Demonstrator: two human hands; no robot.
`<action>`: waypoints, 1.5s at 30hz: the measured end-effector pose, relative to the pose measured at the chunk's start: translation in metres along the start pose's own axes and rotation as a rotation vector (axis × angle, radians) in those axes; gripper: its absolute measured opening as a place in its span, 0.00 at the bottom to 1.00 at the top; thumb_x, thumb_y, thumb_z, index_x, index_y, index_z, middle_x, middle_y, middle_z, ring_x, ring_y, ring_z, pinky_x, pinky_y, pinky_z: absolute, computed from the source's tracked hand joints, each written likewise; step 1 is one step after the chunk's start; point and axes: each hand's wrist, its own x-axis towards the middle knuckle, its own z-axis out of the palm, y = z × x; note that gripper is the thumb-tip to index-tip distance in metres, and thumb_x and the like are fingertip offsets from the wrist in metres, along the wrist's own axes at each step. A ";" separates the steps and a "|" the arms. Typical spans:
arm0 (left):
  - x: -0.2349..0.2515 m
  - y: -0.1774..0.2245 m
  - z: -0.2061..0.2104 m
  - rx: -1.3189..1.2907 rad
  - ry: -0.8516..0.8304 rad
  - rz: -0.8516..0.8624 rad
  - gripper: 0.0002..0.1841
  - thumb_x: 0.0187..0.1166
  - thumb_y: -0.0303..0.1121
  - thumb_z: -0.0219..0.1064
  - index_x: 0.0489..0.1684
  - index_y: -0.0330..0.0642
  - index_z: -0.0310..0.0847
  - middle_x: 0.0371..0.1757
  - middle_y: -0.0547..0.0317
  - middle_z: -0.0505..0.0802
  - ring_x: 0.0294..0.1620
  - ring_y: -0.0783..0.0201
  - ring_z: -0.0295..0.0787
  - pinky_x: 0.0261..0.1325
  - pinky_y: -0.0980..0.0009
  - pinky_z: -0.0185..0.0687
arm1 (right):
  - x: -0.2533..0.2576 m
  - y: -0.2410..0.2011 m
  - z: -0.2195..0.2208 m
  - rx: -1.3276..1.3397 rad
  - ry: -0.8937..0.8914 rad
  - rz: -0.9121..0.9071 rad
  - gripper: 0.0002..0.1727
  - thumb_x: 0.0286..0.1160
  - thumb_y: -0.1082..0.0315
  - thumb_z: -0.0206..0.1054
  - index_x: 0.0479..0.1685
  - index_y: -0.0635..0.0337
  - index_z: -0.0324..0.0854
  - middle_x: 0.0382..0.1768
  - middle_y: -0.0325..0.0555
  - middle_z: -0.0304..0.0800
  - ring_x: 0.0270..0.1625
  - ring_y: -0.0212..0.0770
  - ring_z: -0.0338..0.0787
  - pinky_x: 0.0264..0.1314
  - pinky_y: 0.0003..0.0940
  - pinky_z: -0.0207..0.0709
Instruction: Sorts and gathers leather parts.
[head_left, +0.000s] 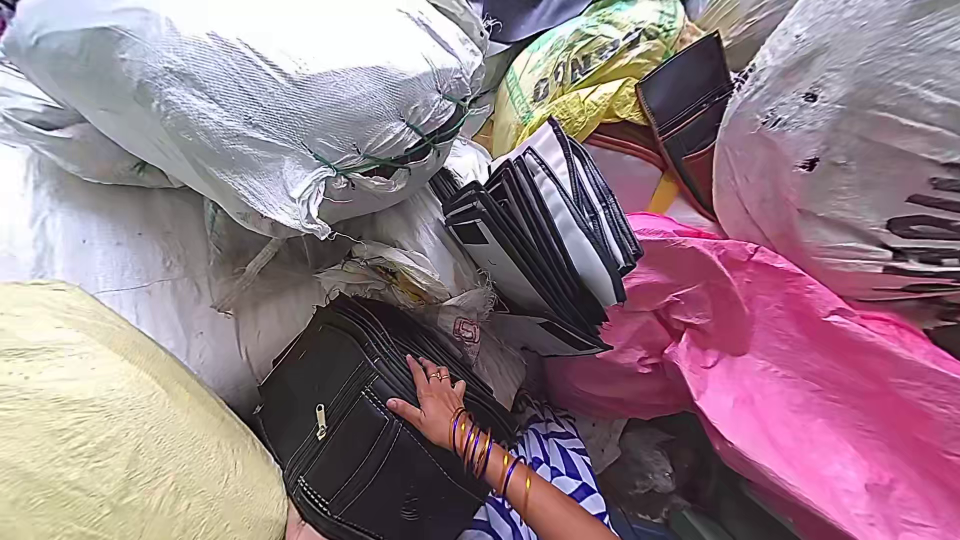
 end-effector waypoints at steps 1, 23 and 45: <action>0.014 -0.013 -0.032 0.033 -0.210 0.103 0.30 0.94 0.50 0.24 0.62 0.50 0.76 0.48 0.73 0.96 0.54 0.77 0.92 0.61 0.70 0.89 | 0.004 0.004 -0.010 0.058 -0.045 -0.027 0.52 0.80 0.29 0.55 0.98 0.45 0.40 0.94 0.54 0.49 0.94 0.61 0.51 0.81 0.78 0.47; 0.080 -0.067 -0.089 0.309 -0.218 -0.043 0.38 0.86 0.67 0.26 0.80 0.52 0.61 0.62 0.66 0.90 0.61 0.73 0.88 0.61 0.66 0.88 | -0.108 0.001 0.082 -0.025 0.125 -0.331 0.46 0.75 0.48 0.70 0.94 0.52 0.57 0.92 0.62 0.53 0.92 0.67 0.56 0.81 0.75 0.52; 0.044 0.057 0.052 1.582 -1.475 1.719 0.07 0.81 0.44 0.60 0.31 0.64 0.76 0.76 0.66 0.82 0.90 0.56 0.58 0.84 0.38 0.36 | -0.113 -0.008 0.082 0.319 0.543 -0.225 0.26 0.62 0.70 0.62 0.65 0.60 0.87 0.63 0.56 0.87 0.63 0.62 0.84 0.57 0.59 0.76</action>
